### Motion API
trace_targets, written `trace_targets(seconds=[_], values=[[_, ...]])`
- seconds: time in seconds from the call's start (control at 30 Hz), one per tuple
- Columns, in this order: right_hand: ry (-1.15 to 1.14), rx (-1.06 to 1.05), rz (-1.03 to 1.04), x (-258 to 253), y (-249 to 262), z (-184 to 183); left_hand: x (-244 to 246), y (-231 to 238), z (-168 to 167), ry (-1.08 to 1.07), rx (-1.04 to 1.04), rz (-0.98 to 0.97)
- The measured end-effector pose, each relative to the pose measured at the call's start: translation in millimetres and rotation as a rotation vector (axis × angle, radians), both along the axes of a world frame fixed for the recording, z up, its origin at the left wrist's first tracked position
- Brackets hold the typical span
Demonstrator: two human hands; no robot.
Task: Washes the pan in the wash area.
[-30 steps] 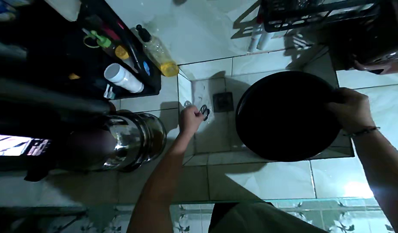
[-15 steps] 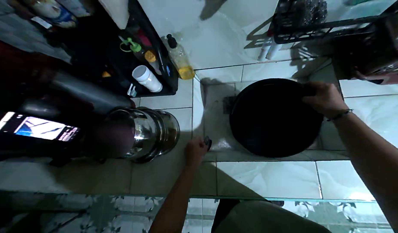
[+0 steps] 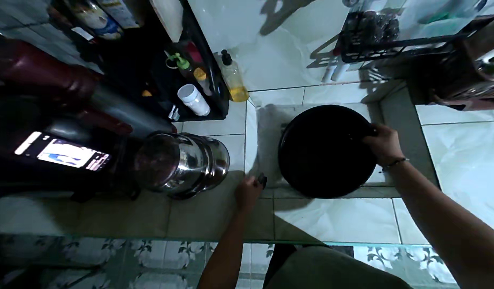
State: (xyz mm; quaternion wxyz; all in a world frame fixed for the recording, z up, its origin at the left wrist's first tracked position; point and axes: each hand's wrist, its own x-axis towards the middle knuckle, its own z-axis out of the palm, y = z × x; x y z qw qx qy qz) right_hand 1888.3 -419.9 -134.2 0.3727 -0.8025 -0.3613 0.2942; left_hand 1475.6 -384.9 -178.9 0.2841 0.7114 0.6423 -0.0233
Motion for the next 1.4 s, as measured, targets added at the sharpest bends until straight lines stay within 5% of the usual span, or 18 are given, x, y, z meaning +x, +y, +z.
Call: trace_targets(seconds=[0.23, 0.4, 0.87, 1.4], values=[[0.24, -0.04, -0.283, -19.0, -44.6, -9.9, -17.3, -15.1, -50.2, -0.223, 0.502, -0.121], [0.218, -0.058, -0.337, -19.7, -50.8, 10.8, -15.6, -19.8, -60.1, -0.17, 0.641, -0.116], [-0.086, -0.116, -0.109, 7.2, -39.6, 52.5, -16.5, -17.4, -58.6, -0.169, 0.631, -0.158], [-0.289, -0.216, -0.262, 97.4, -80.2, 90.3, -9.5, -19.0, -37.5, -0.056, 0.445, -0.138]])
